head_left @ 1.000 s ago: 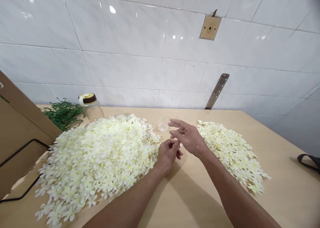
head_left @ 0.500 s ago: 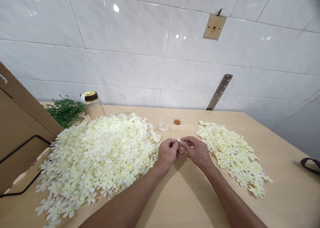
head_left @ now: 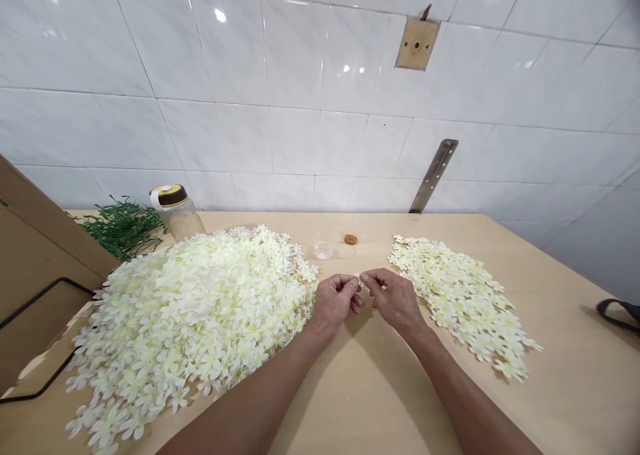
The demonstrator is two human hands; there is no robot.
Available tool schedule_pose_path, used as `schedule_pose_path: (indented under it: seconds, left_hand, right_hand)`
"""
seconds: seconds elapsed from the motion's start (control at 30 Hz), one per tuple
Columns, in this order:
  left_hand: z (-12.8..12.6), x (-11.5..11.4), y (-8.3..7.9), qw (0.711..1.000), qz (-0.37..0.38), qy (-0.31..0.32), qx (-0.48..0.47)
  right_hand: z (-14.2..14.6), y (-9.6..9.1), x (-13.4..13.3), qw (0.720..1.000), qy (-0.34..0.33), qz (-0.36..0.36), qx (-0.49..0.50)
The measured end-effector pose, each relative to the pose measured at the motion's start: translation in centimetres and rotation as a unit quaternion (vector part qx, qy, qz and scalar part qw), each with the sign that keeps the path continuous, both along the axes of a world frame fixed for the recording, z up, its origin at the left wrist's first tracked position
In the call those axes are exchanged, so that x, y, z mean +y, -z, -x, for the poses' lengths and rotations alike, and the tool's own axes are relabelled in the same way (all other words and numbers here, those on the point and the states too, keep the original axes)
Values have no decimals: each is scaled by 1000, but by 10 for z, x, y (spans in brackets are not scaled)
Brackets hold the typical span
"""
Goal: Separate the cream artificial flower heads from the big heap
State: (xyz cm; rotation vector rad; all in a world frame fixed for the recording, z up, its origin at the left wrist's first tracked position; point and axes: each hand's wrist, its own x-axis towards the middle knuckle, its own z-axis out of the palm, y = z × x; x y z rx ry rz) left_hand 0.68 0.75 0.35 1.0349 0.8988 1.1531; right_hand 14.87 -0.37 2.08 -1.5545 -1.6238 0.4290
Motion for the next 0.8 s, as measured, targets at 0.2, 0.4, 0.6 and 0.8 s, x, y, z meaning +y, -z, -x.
schedule_pose_path:
  seconds: [0.2,0.4,0.6,0.8]
  left_hand:
    - [0,0,1,1000,-5,-4,10]
    - [-1,1,2,1000,0,-7,10]
    - [0,-2,-3,1000,2,-9,9]
    - [-1,-2,-4,999,0,-15,32]
  right_hand:
    - [2,-1,0,999,9,8,-44]
    - [2,-2,-1,999,6,21,-45]
    - [5,-6,-2,998,18,26,-53]
    - [5,-8,-2,997,39,61,-18]
